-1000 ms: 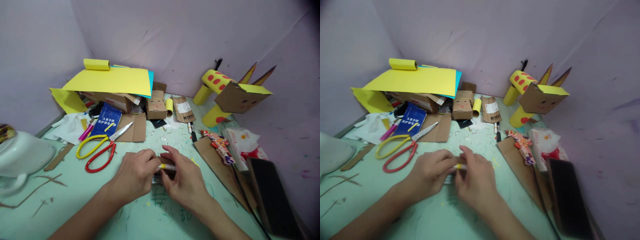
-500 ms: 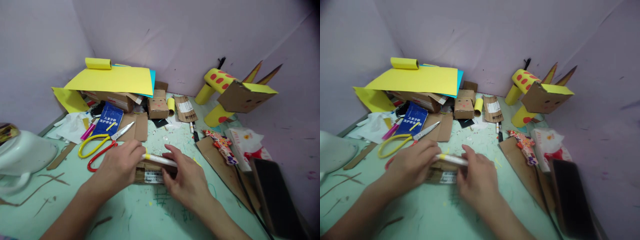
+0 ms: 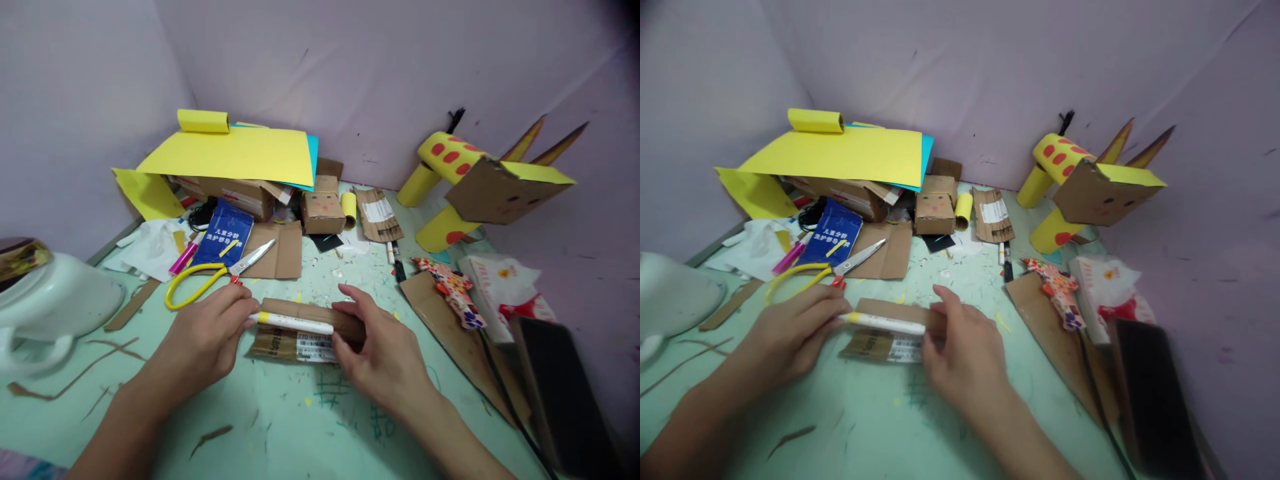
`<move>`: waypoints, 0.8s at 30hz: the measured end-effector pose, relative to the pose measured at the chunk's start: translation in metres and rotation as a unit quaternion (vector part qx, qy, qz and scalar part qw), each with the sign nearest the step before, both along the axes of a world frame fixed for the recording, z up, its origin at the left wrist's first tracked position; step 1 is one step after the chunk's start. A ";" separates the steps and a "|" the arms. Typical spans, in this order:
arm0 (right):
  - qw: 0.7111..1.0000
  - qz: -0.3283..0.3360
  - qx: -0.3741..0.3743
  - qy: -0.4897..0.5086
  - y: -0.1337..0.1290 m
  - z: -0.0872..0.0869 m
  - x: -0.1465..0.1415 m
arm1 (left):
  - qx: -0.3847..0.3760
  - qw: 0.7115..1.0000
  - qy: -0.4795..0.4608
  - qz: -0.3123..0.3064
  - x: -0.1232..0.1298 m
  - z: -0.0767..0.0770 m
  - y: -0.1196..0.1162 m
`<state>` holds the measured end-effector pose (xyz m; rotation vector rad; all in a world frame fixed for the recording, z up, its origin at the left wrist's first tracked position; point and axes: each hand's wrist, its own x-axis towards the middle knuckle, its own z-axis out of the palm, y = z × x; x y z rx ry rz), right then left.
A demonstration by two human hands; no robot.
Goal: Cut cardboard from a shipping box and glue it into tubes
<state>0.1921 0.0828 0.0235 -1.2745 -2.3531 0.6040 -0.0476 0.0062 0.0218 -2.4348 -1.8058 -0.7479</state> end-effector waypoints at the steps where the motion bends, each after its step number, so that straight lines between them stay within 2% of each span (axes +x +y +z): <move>1: 1.000 0.000 0.001 0.001 0.000 0.000 0.000 | -0.003 1.000 -0.006 -0.002 0.000 0.000 0.000; 10: 1.000 -0.008 -0.014 -0.009 0.000 0.001 0.000 | -0.033 0.998 -0.056 -0.026 0.000 0.002 0.002; 24: 1.000 -0.010 -0.015 -0.012 0.000 -0.002 0.000 | -0.036 0.998 -0.052 -0.028 0.000 0.003 0.003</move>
